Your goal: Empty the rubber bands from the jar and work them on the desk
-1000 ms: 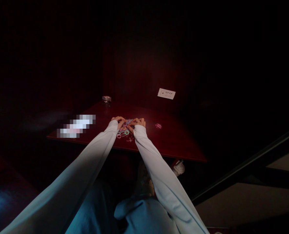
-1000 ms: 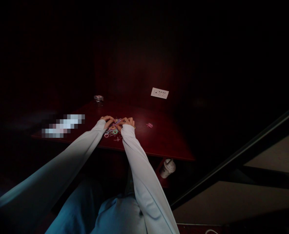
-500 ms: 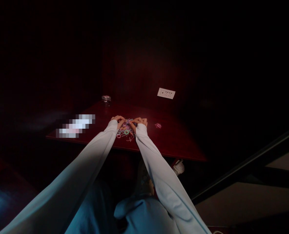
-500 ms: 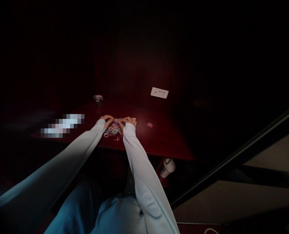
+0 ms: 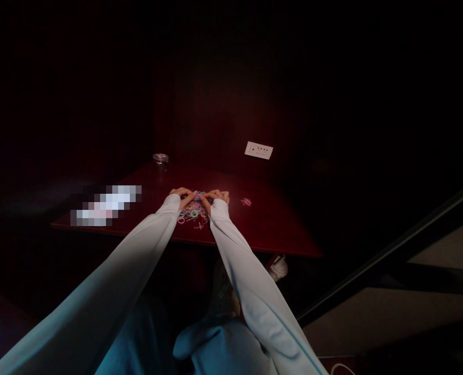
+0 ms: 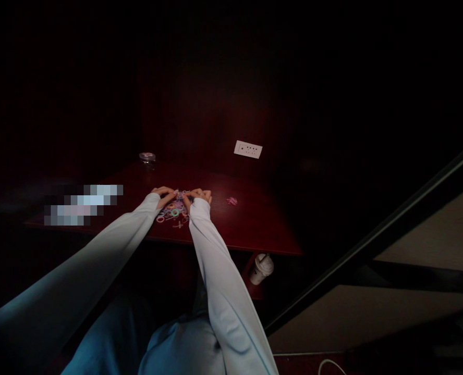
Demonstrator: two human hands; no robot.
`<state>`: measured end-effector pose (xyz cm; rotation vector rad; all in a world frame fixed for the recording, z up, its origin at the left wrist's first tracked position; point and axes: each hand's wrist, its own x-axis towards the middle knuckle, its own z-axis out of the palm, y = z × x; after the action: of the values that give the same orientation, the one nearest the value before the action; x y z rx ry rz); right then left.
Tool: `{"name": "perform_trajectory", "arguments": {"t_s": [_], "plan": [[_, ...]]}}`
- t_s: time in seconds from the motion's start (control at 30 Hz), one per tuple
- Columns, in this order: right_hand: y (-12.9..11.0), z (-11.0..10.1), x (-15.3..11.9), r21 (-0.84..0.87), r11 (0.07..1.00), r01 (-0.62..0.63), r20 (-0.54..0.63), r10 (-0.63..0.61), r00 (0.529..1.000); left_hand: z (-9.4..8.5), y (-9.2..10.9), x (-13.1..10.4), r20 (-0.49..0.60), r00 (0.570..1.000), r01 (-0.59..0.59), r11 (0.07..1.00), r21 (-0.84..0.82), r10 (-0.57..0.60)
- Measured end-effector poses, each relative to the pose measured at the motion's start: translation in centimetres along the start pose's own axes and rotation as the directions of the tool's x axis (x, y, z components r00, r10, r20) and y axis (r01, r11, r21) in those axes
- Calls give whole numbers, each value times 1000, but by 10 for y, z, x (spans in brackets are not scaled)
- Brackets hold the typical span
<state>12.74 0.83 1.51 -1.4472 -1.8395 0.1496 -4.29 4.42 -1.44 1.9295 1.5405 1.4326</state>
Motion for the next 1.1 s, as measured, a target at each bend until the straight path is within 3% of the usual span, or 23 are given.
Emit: {"name": "perform_trajectory", "arguments": {"t_s": [0.27, 0.5, 1.1], "plan": [[2, 4, -1, 56, 998, -40, -37, 42, 998, 0, -14, 6, 52, 997, -55, 998, 17, 54], [2, 8, 0, 107, 984, -145, -79, 154, 985, -4, -11, 5, 53, 998, -35, 998, 50, 32], [9, 13, 1, 110, 991, -80, -47, 86, 995, -1, -13, 5, 74, 992, -103, 995, 18, 101]]}}
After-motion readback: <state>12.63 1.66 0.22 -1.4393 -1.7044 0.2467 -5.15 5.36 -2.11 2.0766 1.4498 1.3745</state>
